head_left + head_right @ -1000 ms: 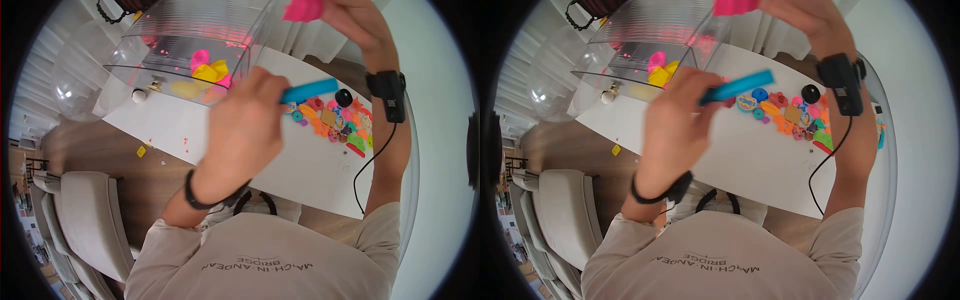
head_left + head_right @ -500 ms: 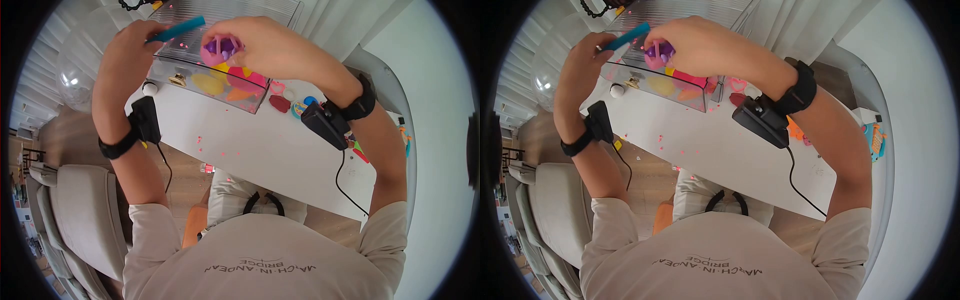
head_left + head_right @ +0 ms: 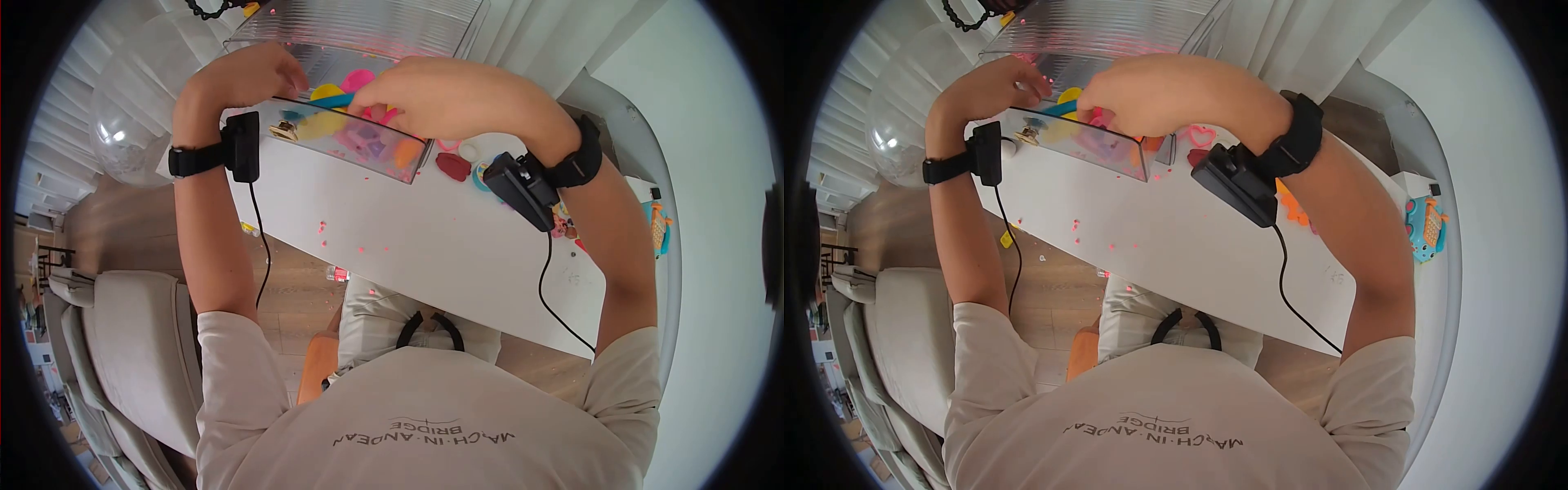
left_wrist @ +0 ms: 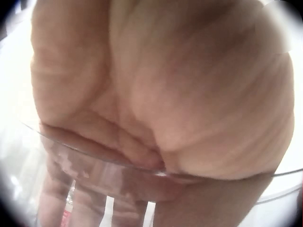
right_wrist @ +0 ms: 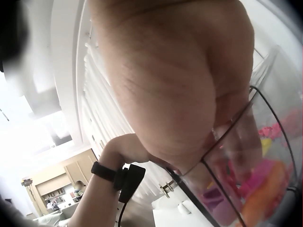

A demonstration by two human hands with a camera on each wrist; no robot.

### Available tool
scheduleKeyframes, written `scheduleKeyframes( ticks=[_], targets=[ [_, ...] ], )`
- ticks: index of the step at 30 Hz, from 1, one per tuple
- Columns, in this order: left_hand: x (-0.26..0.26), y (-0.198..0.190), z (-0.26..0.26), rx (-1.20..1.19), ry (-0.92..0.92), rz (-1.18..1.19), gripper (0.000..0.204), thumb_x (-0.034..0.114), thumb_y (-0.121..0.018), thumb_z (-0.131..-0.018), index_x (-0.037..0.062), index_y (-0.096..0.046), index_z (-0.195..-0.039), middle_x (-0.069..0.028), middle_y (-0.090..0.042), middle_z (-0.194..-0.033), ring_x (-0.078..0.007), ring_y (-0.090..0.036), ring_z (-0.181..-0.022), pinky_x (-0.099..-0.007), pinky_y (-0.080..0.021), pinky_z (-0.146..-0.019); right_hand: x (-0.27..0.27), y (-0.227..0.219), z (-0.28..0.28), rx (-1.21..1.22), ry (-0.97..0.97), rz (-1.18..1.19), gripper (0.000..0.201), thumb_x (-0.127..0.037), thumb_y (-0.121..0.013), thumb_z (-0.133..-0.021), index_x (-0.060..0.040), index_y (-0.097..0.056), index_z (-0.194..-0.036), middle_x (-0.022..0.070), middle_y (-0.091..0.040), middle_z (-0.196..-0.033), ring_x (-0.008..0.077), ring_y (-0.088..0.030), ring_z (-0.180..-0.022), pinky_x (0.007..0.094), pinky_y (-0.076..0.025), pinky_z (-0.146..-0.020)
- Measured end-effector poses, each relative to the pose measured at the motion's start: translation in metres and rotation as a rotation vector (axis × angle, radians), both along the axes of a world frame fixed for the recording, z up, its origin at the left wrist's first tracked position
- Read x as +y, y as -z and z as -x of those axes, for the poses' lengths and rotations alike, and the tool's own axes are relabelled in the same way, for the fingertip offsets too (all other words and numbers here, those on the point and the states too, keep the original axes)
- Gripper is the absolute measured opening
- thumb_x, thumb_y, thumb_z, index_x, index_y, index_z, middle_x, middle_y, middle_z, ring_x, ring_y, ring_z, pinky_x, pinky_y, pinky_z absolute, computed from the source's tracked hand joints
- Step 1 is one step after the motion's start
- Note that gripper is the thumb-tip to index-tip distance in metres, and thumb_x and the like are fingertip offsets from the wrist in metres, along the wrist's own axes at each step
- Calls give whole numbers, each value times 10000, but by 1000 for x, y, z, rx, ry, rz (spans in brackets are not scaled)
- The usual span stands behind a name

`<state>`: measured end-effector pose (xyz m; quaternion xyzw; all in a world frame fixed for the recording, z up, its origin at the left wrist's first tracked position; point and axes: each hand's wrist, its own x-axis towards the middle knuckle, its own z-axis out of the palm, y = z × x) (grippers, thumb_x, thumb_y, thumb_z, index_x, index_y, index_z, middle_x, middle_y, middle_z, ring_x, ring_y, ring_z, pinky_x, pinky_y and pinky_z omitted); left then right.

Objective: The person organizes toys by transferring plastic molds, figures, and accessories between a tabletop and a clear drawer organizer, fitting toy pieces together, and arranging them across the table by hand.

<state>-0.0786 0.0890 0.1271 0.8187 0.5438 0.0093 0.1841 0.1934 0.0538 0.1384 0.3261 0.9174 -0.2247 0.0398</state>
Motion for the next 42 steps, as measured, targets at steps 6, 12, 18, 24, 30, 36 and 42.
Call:
scheduleKeyframes(
  ticks=[6, 12, 18, 24, 30, 36, 42],
  targets=[
    [3, 14, 15, -129, 17, 4, 263, 217, -682, -911, 19, -762, -1066, -116, -730, -1023, -276, -684, -981, -365, -524, -897, 4, 2, -43, 428, 28, 13, 295, -208, -589, -985, -82, -685, -1234, 109, -717, -1083, 217, -749, -749, 348, -558, -721],
    [-68, -19, -46, -298, -52, -386, 180, 137, -616, -970, -17, -664, -1050, -105, -696, -939, -225, -650, -900, -340, -492, -819, 23, 9, -214, 507, 400, -151, 315, -222, -603, -1001, -61, -663, -1264, 71, -725, -1107, 178, -689, -920, 329, -536, -811],
    [-119, 0, -170, -1017, 597, -317, 60, 29, -672, -891, -27, -655, -899, -105, -643, -817, -195, -602, -720, -300, -456, -653, 25, 81, -349, 305, 761, -60, 375, -237, -626, -990, -43, -629, -1311, 96, -704, -1208, 200, -659, -1076, 336, -530, -913],
    [-105, 101, -284, -923, 459, 8, 93, 71, -705, -942, -13, -669, -921, -47, -636, -759, -97, -545, -629, -247, -409, -564, 21, 152, -416, -24, 700, -150, 514, -231, -705, -914, -84, -582, -1391, 204, -602, -1319, 337, -595, -1221, 409, -499, -1006],
    [-99, 161, -319, -928, 350, 277, 135, 103, -688, -967, -27, -679, -931, -23, -599, -716, -66, -522, -617, -243, -404, -560, 7, 140, -372, -147, 931, 221, 667, -374, -759, -868, -149, -536, -1455, 222, -548, -1380, 372, -582, -1230, 417, -480, -1031],
    [-90, 177, -318, -952, 256, 397, 131, 90, -663, -979, -34, -678, -938, -16, -608, -751, -67, -542, -650, -236, -434, -595, 28, 174, -376, -221, 801, 61, 719, -446, -801, -803, -180, -563, -1426, 207, -537, -1330, 385, -600, -1168, 424, -503, -984],
    [-85, 192, -310, -1043, 201, 474, 86, 40, -615, -978, -21, -673, -958, -5, -622, -793, -71, -557, -675, -232, -470, -632, 30, 162, -364, -296, 805, 46, 690, -440, -801, -798, -134, -589, -1378, 178, -549, -1302, 352, -632, -1092, 403, -535, -910]
  ],
)
